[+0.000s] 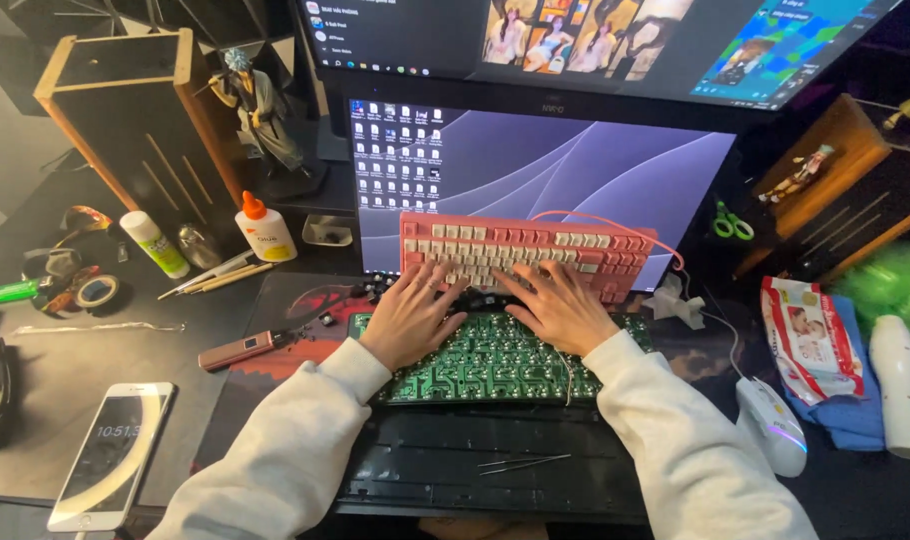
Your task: Cleaning a mechanical keyboard PCB with a brush and reassembling the switches on the plate.
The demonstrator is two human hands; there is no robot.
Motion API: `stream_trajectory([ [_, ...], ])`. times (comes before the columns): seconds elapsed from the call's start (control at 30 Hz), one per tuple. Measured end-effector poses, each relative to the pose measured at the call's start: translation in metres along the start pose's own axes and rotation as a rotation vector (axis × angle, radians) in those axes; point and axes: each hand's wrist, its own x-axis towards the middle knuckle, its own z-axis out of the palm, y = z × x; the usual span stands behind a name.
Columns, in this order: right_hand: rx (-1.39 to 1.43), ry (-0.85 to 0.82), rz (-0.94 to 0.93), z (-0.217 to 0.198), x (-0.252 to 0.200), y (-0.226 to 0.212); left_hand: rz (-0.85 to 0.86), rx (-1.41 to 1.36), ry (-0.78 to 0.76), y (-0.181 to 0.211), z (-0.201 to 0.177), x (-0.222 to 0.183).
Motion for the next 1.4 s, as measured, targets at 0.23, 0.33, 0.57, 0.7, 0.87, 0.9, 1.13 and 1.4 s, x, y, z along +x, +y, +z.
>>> stream_trajectory([
  [0.23, -0.031, -0.046, 0.024, 0.004, -0.006, 0.003, -0.025, 0.140, -0.024, -0.003, -0.001, -0.013],
  [0.33, -0.001, -0.056, 0.014, 0.004, -0.010, 0.004, -0.034, 0.138, -0.016, -0.004, -0.007, -0.013],
  [0.57, -0.014, -0.015, 0.012, 0.002, -0.001, 0.002, -0.039, 0.143, -0.016, 0.001, -0.010, -0.013],
  [0.7, 0.059, -0.023, 0.036, -0.012, 0.010, -0.008, -0.006, 0.124, -0.003, -0.002, -0.002, -0.014],
  [0.87, 0.078, -0.050, 0.039, -0.030, 0.012, -0.016, 0.026, 0.090, 0.018, -0.007, 0.010, -0.020],
  [0.9, 0.096, -0.054, 0.037, -0.031, 0.011, -0.016, 0.032, 0.087, 0.023, -0.007, 0.011, -0.020],
  [1.13, 0.179, -0.072, 0.033, -0.033, 0.007, -0.014, 0.030, 0.029, -0.062, -0.003, 0.002, -0.017],
  [1.4, 0.220, -0.128, 0.073, -0.042, 0.003, -0.014, -0.002, 0.030, -0.209, 0.001, -0.021, -0.008],
])
